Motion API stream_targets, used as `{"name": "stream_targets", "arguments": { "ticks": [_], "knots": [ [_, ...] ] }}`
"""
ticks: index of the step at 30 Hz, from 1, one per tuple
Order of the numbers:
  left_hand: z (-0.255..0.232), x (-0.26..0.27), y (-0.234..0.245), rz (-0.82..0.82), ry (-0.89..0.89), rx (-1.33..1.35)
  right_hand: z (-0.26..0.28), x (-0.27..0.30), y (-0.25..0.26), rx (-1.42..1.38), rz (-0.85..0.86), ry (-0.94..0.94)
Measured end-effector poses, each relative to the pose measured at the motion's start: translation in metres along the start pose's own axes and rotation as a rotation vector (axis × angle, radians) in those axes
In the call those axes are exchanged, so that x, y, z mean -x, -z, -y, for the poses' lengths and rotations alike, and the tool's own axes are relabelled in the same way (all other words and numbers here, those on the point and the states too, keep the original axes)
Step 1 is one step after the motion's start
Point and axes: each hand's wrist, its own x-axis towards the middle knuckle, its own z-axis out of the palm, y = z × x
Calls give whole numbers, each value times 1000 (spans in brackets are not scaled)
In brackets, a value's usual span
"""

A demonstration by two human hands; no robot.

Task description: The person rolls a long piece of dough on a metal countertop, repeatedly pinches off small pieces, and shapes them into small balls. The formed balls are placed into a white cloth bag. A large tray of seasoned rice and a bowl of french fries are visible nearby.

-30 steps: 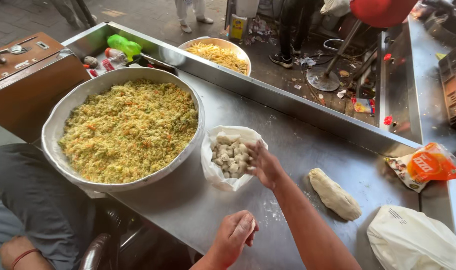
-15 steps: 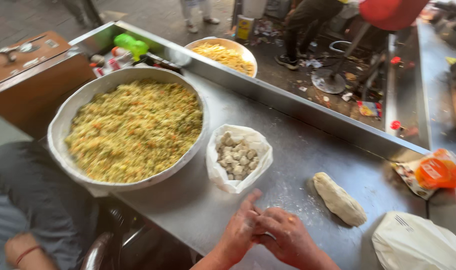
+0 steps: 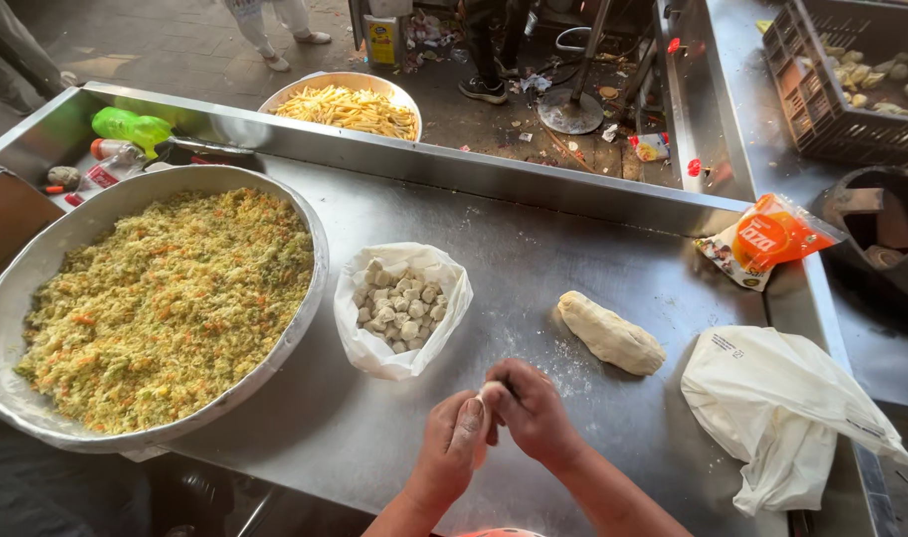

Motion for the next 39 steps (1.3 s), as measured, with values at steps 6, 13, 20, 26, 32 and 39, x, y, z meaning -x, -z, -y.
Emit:
{"name": "stream_targets", "arguments": {
  "ticks": [6, 13, 20, 26, 32, 39],
  "knots": [
    [-4, 17, 8, 93, -213, -161, -51, -34, 34, -500, -183, -562],
    [9, -2, 16, -81, 109, 324, 23, 4, 20, -61, 206, -25],
    [-22, -12, 21, 264, 178, 13, 100, -12, 24, 496, 291, 274],
    [1, -11, 8, 317, 255, 360, 62, -3, 27, 322, 208, 306],
    [11, -11, -1, 33, 4, -44, 8, 7, 6, 119, -80, 96],
    [-29, -6, -3, 137, -177, -102, -21, -39, 68, -716, -315, -553]
  ]
}}
